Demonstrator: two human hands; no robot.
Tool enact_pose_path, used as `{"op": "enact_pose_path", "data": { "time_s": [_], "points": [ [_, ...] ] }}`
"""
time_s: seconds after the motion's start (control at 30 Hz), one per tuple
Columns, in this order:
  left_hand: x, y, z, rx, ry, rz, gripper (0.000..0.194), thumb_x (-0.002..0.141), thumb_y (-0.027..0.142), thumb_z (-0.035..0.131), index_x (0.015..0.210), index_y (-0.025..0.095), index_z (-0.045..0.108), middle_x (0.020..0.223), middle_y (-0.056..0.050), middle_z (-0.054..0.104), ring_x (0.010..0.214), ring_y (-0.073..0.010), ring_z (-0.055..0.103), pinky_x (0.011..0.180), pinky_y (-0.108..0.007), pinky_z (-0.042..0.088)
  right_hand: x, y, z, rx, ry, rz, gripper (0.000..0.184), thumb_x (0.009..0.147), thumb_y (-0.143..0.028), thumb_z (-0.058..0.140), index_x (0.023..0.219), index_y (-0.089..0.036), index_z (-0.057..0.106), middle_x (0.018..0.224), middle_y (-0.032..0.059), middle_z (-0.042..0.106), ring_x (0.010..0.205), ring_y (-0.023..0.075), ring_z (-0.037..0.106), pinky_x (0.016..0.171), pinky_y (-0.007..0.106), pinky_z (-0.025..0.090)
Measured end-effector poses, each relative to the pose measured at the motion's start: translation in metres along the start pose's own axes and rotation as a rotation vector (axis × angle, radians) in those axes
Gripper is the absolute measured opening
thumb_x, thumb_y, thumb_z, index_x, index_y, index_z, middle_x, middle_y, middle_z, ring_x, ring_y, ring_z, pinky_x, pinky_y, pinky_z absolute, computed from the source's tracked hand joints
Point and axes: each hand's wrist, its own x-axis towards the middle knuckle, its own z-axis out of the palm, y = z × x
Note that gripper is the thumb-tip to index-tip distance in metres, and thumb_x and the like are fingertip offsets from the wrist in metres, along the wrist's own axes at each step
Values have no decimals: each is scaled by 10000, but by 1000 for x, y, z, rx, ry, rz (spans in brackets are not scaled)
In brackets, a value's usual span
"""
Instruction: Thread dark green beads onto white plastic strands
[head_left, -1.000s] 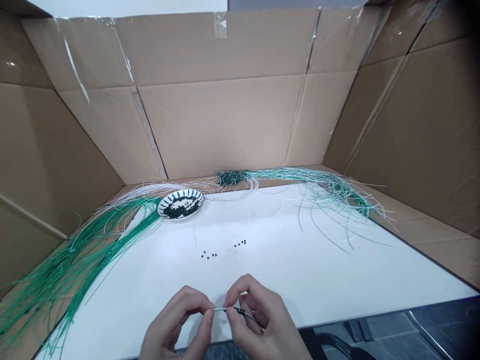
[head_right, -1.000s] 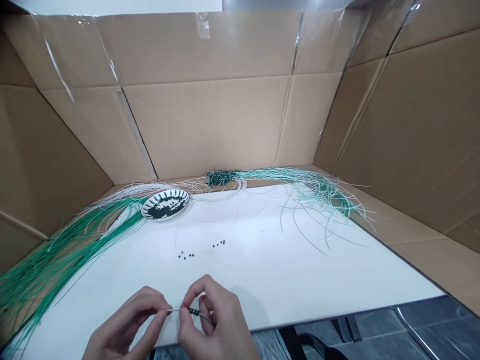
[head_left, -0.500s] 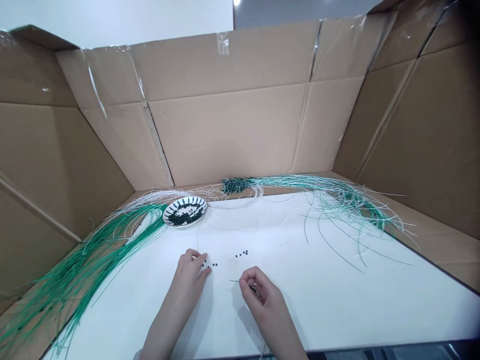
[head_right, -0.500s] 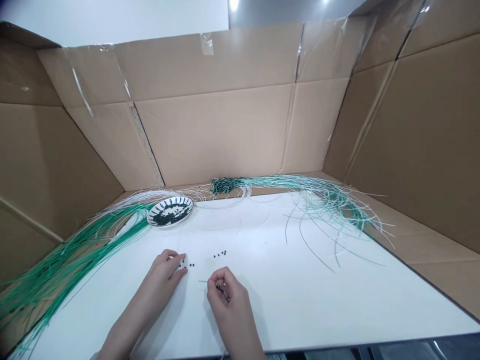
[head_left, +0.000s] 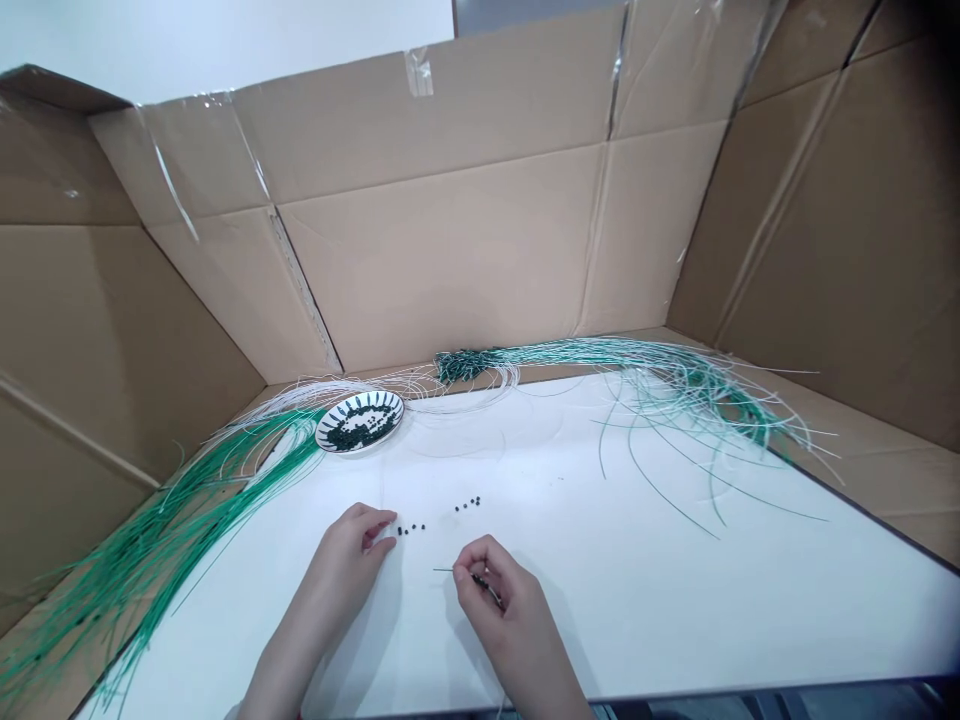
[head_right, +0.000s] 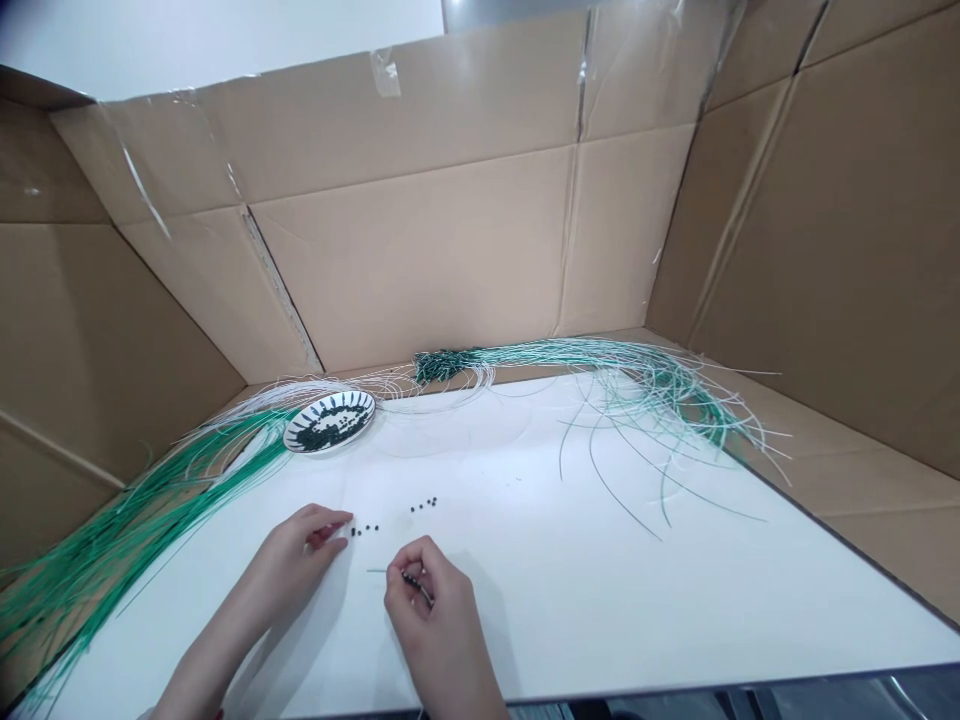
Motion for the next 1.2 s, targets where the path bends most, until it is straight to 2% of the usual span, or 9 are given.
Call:
{"op": "enact_pose_path", "data": {
  "time_s": [0.23, 0.43, 0.6, 0.7, 0.93, 1.2],
  "points": [
    [4, 7, 4, -71, -33, 25, 91, 946, 232, 665, 974, 170, 725, 900, -15, 752, 834, -192, 715, 821, -407, 570, -1, -3, 0, -4, -9, -2, 182, 821, -324, 673, 747, -195, 568, 668, -38, 495, 628, 140, 466, 576, 224, 402],
    [6, 7, 3, -60, -31, 48, 127, 902, 236, 719, 1006, 165, 727, 877, -9, 734, 787, -187, 701, 789, -402, 577, -1, -3, 0, -5, -17, -6, 181, 821, -325, 665, 747, -192, 567, 657, -46, 479, 623, 134, 458, 575, 219, 399],
    [8, 11, 9, -29, -31, 109, 107, 946, 250, 661, 988, 175, 724, 975, -32, 732, 845, -192, 695, 817, -406, 565, -1, -1, 0, -9, -17, -3, 186, 826, -332, 667, 753, -192, 571, 673, -36, 502, 643, 142, 482, 593, 225, 417],
    [10, 13, 12, -34, -37, 138, 104, 957, 253, 652, 953, 173, 719, 952, -26, 734, 867, -194, 704, 829, -411, 570, -1, -1, 0, -14, -29, -8, 183, 829, -328, 666, 750, -197, 567, 673, -37, 489, 640, 145, 474, 591, 233, 406],
    [6, 14, 16, -5, 14, 145, 140, 969, 257, 638, 893, 171, 719, 843, -2, 724, 810, -185, 707, 792, -396, 579, 0, -1, 0, -27, -58, -9, 188, 834, -344, 643, 750, -207, 544, 676, -39, 462, 638, 149, 451, 589, 242, 376],
    [-1, 10, 27, 25, 67, 157, 125, 978, 193, 611, 917, 172, 717, 909, -14, 727, 867, -194, 703, 823, -410, 572, -1, -1, -2, -51, -76, -3, 189, 837, -357, 610, 761, -201, 535, 679, -37, 452, 650, 153, 438, 593, 247, 361]
  ]
}}
